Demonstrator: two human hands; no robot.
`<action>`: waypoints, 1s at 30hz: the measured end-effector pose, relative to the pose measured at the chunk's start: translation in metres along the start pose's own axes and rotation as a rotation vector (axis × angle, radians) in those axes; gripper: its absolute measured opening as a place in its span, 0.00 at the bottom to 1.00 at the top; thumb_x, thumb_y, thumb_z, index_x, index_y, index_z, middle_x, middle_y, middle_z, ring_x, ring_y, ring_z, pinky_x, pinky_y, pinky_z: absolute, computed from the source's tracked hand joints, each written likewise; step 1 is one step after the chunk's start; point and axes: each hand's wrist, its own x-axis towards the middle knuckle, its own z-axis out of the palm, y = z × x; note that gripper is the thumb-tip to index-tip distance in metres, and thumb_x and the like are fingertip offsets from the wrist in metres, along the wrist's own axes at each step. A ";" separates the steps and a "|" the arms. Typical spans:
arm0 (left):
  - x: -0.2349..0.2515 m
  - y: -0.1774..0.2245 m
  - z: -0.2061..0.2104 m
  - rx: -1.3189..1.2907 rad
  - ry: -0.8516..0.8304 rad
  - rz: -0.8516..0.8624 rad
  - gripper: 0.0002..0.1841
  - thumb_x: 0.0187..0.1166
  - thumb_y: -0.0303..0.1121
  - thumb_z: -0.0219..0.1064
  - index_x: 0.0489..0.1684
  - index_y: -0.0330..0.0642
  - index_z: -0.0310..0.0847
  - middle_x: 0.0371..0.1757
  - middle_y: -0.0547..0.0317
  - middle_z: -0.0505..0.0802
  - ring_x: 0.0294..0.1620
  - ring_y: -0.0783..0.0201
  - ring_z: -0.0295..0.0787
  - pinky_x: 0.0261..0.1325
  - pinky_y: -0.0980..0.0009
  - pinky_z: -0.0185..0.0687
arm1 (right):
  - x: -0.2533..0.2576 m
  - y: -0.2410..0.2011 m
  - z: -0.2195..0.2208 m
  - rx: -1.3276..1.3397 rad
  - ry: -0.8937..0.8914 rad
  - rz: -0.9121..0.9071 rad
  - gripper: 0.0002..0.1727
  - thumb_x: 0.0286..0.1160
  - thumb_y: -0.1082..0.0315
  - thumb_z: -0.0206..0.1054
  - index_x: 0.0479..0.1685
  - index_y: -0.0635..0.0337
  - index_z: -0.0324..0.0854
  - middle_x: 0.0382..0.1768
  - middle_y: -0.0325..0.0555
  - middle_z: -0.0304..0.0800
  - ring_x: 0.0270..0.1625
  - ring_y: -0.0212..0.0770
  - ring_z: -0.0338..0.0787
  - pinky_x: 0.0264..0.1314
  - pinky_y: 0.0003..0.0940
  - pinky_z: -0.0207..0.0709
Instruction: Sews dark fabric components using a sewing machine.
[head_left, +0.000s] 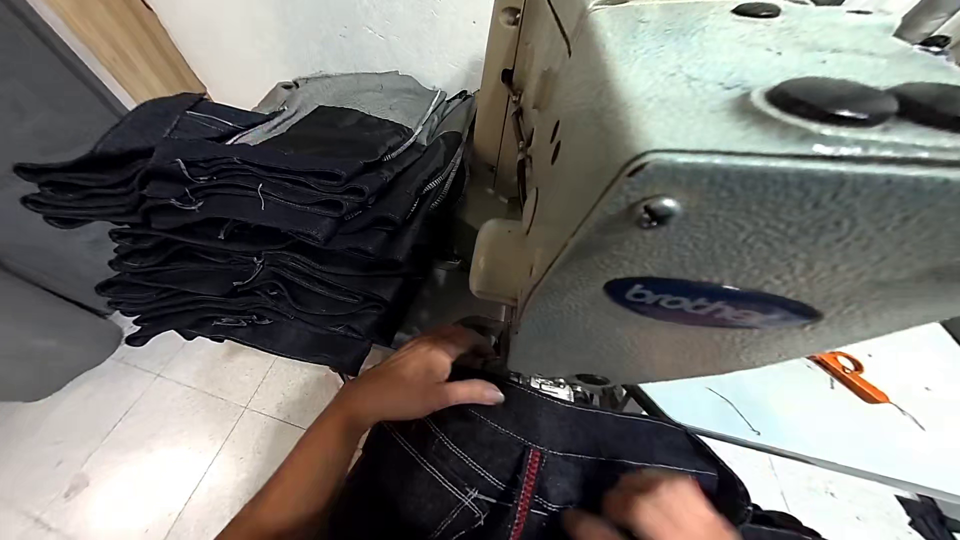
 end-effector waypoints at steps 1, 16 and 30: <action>0.012 0.000 0.004 -0.060 -0.068 0.006 0.25 0.79 0.53 0.70 0.58 0.39 0.88 0.58 0.53 0.92 0.67 0.63 0.84 0.76 0.56 0.74 | 0.001 -0.011 0.010 -0.010 -0.072 -0.079 0.11 0.85 0.71 0.62 0.54 0.52 0.90 0.37 0.53 0.90 0.47 0.54 0.90 0.57 0.49 0.81; 0.018 -0.006 0.028 -0.281 0.013 0.092 0.17 0.75 0.48 0.74 0.30 0.42 0.89 0.33 0.64 0.92 0.40 0.78 0.85 0.49 0.74 0.81 | 0.046 0.015 0.011 -0.347 0.316 0.012 0.12 0.83 0.73 0.59 0.54 0.54 0.87 0.43 0.49 0.89 0.52 0.44 0.87 0.60 0.28 0.79; 0.011 0.008 0.031 -0.030 0.106 -0.035 0.23 0.76 0.57 0.71 0.44 0.44 0.91 0.45 0.58 0.94 0.56 0.64 0.90 0.63 0.57 0.82 | 0.060 0.022 0.013 0.230 0.260 0.320 0.06 0.76 0.56 0.72 0.38 0.43 0.93 0.38 0.28 0.96 0.51 0.19 0.87 0.59 0.17 0.75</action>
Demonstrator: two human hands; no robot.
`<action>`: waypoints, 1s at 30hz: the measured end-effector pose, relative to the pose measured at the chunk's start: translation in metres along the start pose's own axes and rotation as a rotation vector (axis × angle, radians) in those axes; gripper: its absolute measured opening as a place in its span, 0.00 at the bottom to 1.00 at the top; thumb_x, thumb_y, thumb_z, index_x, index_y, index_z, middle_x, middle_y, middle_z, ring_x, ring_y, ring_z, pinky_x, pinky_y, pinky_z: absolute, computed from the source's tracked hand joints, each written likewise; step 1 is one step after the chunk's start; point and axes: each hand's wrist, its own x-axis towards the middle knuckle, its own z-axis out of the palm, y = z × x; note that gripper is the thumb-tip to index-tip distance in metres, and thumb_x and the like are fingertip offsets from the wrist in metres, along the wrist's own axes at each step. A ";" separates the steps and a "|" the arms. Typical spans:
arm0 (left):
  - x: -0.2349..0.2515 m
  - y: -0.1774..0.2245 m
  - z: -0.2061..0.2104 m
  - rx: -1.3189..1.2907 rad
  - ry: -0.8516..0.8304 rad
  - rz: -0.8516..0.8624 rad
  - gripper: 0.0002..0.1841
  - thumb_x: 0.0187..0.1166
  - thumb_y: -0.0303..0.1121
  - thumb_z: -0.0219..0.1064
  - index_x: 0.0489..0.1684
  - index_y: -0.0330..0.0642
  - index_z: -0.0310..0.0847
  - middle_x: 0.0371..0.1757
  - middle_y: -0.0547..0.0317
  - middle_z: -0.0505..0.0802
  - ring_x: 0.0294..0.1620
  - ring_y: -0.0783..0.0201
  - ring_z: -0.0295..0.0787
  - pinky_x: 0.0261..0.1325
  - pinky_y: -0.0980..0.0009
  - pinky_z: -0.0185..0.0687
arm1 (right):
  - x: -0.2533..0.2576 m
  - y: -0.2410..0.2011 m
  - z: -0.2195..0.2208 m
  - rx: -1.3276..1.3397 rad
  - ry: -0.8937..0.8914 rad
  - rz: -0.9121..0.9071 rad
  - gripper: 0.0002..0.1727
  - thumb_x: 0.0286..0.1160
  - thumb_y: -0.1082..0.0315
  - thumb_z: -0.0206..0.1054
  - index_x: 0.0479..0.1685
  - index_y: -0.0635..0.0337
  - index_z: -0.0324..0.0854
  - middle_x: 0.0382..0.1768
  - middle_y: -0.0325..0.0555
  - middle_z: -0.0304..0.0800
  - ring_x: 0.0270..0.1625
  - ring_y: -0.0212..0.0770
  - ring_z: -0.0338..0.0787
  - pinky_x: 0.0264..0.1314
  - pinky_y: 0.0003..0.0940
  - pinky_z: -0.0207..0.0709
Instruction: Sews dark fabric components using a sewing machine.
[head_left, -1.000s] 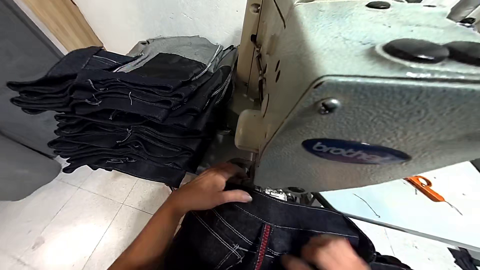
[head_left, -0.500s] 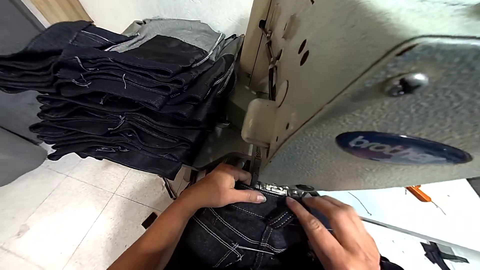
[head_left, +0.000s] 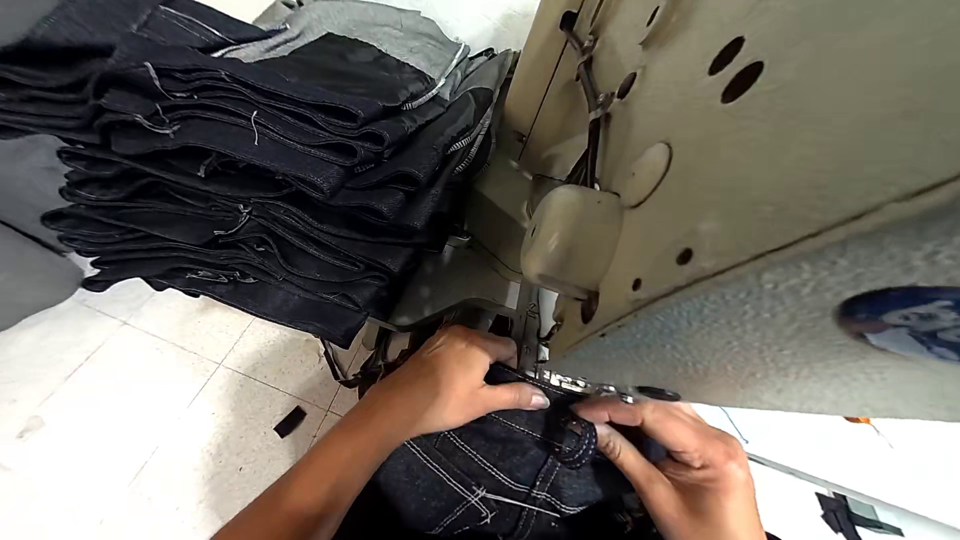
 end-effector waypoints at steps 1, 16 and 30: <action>-0.006 0.004 0.005 0.075 0.113 0.033 0.23 0.75 0.56 0.72 0.45 0.43 0.90 0.47 0.56 0.94 0.58 0.60 0.89 0.64 0.55 0.82 | 0.001 0.000 0.001 -0.060 0.027 -0.046 0.06 0.76 0.56 0.72 0.37 0.42 0.92 0.39 0.30 0.94 0.54 0.22 0.86 0.62 0.18 0.72; -0.054 0.050 0.059 -0.635 0.318 -0.095 0.10 0.79 0.30 0.70 0.32 0.31 0.87 0.30 0.53 0.95 0.31 0.70 0.95 0.39 0.73 0.93 | -0.001 -0.007 0.013 -0.332 0.097 -0.268 0.09 0.81 0.72 0.63 0.40 0.53 0.90 0.39 0.42 0.94 0.50 0.34 0.90 0.58 0.19 0.77; -0.049 0.047 0.054 -0.557 0.255 -0.133 0.24 0.74 0.26 0.75 0.69 0.31 0.79 0.25 0.58 0.94 0.23 0.67 0.94 0.30 0.71 0.93 | 0.001 0.022 0.008 -0.077 0.027 -0.239 0.10 0.87 0.62 0.62 0.52 0.43 0.90 0.44 0.41 0.86 0.54 0.24 0.84 0.61 0.12 0.74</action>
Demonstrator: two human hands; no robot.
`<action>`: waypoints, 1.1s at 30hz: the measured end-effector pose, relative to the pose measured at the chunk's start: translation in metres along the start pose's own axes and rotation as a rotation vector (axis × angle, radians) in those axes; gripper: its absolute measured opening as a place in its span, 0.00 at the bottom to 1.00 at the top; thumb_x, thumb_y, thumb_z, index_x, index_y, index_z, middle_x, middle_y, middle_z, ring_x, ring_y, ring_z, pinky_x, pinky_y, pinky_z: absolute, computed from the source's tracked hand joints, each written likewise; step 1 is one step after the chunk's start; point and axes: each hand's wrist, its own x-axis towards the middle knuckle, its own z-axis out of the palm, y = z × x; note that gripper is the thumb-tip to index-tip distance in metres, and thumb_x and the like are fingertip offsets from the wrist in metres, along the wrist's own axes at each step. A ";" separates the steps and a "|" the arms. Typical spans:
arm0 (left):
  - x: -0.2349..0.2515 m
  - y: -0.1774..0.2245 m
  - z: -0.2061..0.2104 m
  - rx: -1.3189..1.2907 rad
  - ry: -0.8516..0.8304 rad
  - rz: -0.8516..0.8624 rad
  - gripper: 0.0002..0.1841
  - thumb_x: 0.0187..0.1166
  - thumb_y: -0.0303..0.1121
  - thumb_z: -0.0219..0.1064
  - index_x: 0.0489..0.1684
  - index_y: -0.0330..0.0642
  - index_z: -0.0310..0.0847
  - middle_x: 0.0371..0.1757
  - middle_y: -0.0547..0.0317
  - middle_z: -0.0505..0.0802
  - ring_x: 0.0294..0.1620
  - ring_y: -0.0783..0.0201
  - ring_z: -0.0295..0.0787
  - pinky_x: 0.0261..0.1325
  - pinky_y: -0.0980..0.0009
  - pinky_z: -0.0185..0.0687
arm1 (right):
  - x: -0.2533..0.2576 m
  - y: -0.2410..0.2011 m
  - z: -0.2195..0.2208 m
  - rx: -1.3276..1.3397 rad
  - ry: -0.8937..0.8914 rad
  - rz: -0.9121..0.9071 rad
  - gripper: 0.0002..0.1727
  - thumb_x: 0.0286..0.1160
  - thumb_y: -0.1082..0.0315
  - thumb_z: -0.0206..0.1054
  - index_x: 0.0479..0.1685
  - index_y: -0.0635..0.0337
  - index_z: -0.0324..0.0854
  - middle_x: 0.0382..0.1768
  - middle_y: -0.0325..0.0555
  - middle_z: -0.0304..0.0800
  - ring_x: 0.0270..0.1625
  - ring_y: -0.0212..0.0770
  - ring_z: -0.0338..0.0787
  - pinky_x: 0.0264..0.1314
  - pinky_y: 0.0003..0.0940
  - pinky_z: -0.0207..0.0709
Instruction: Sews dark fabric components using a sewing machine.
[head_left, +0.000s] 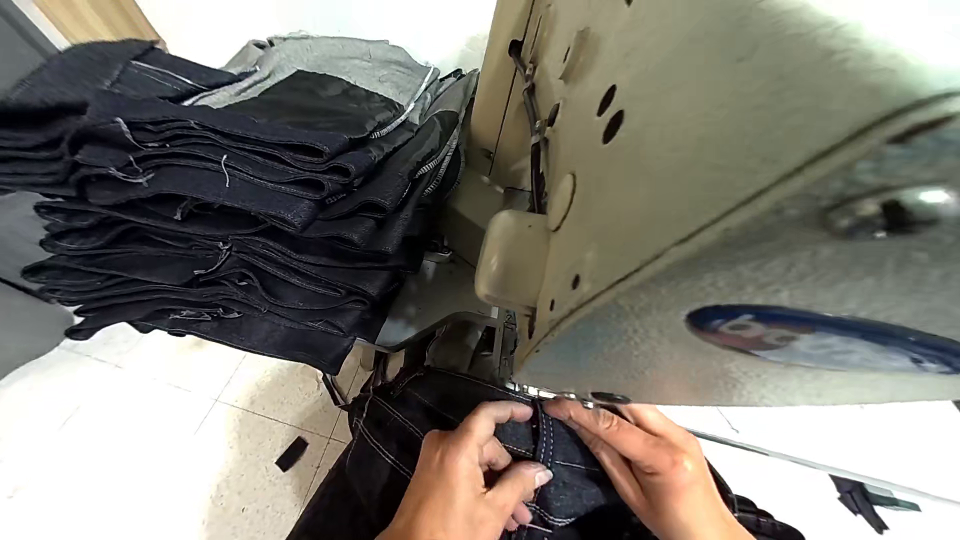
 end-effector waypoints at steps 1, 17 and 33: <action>-0.001 -0.001 0.002 -0.038 0.016 -0.013 0.24 0.73 0.25 0.75 0.69 0.31 0.79 0.26 0.59 0.94 0.24 0.68 0.94 0.32 0.71 0.94 | -0.001 0.002 0.000 0.040 0.009 0.008 0.10 0.87 0.60 0.62 0.52 0.43 0.91 0.44 0.40 0.86 0.53 0.22 0.84 0.60 0.11 0.74; 0.002 0.003 0.001 -0.142 -0.028 -0.067 0.25 0.74 0.22 0.72 0.71 0.30 0.77 0.27 0.59 0.95 0.25 0.68 0.95 0.33 0.71 0.94 | -0.005 0.006 -0.006 -0.019 -0.010 -0.079 0.11 0.87 0.65 0.61 0.54 0.45 0.90 0.47 0.41 0.87 0.56 0.28 0.85 0.63 0.14 0.75; 0.034 -0.039 -0.030 0.925 -0.040 1.005 0.16 0.89 0.49 0.59 0.66 0.61 0.85 0.67 0.75 0.91 0.63 0.65 0.81 0.66 0.72 0.70 | -0.010 0.007 -0.014 -0.009 -0.121 0.022 0.19 0.87 0.65 0.53 0.63 0.34 0.88 0.48 0.41 0.90 0.53 0.35 0.89 0.56 0.29 0.83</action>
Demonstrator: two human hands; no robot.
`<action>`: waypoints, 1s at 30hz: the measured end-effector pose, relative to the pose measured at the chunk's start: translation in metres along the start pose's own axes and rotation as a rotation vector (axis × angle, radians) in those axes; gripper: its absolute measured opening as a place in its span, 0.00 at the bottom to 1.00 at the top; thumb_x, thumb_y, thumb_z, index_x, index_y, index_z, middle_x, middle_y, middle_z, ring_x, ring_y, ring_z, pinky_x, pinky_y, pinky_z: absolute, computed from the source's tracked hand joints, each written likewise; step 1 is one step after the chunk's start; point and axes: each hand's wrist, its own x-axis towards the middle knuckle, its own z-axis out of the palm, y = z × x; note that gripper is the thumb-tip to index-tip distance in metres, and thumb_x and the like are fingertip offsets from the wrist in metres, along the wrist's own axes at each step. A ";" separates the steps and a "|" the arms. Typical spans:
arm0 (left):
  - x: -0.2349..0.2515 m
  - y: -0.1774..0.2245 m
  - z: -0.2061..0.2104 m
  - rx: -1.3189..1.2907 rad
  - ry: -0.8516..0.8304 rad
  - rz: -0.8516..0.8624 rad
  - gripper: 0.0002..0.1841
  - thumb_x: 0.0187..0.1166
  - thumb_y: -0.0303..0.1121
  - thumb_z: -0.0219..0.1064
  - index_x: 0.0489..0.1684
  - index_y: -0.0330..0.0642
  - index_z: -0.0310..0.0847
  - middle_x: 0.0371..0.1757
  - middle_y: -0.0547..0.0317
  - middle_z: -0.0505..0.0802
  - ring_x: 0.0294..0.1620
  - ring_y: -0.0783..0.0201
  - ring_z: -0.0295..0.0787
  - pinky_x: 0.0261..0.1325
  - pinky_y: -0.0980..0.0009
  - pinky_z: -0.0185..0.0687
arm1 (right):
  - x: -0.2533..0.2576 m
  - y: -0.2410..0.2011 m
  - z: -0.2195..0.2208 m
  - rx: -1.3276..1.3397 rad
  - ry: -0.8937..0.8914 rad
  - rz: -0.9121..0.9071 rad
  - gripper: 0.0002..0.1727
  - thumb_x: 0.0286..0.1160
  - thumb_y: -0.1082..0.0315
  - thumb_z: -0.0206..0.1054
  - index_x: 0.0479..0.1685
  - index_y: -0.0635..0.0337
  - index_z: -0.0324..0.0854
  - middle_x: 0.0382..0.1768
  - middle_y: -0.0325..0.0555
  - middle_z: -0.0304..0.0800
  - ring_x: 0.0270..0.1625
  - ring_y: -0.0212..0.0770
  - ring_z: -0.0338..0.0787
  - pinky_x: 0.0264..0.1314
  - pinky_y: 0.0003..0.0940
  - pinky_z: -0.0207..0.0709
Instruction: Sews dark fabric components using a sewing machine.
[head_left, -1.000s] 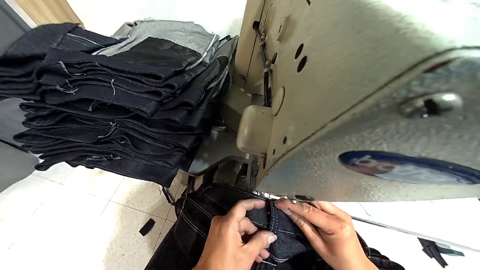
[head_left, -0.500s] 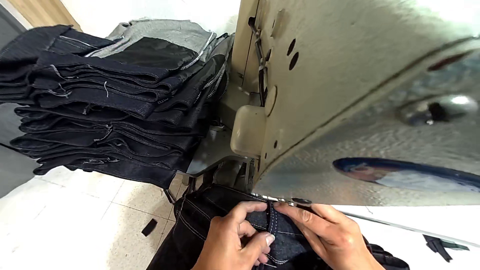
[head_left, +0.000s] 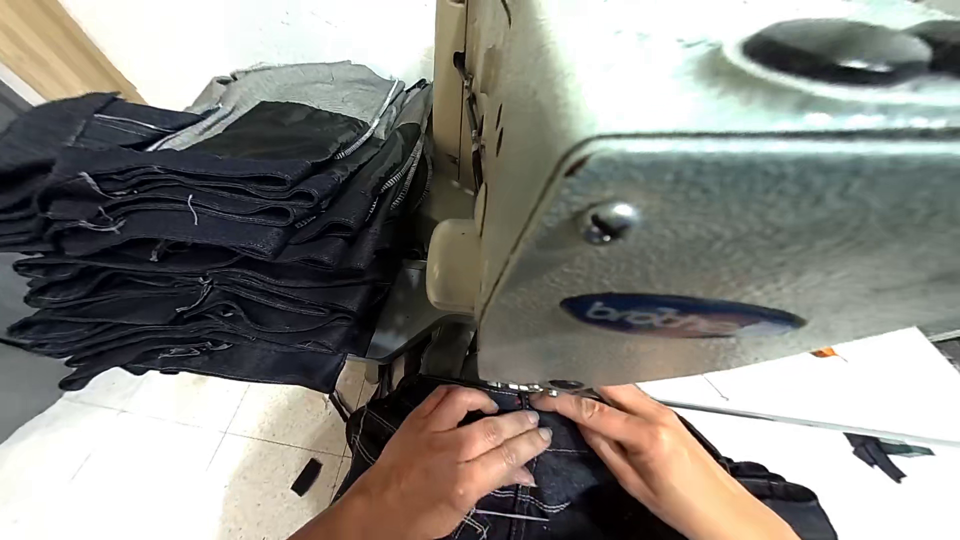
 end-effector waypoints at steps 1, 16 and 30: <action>-0.001 0.003 0.000 0.004 0.005 -0.021 0.16 0.89 0.49 0.59 0.66 0.61 0.85 0.67 0.75 0.91 0.63 0.65 0.82 0.65 0.72 0.71 | -0.003 0.006 -0.001 0.109 -0.015 0.024 0.18 0.90 0.61 0.54 0.65 0.34 0.87 0.49 0.39 0.89 0.54 0.32 0.88 0.60 0.26 0.81; 0.002 0.018 0.004 -0.051 0.060 -0.273 0.14 0.87 0.46 0.61 0.62 0.61 0.90 0.65 0.75 0.93 0.68 0.67 0.82 0.69 0.72 0.70 | -0.002 0.010 0.004 0.067 0.168 0.264 0.25 0.88 0.44 0.57 0.33 0.55 0.83 0.30 0.39 0.91 0.43 0.22 0.87 0.55 0.23 0.73; -0.002 0.016 0.005 -0.117 0.128 -0.261 0.12 0.85 0.44 0.65 0.55 0.56 0.94 0.60 0.71 0.95 0.66 0.67 0.84 0.69 0.74 0.70 | 0.005 0.006 -0.004 0.078 0.122 0.205 0.23 0.87 0.45 0.58 0.37 0.54 0.85 0.33 0.41 0.92 0.45 0.24 0.87 0.59 0.25 0.71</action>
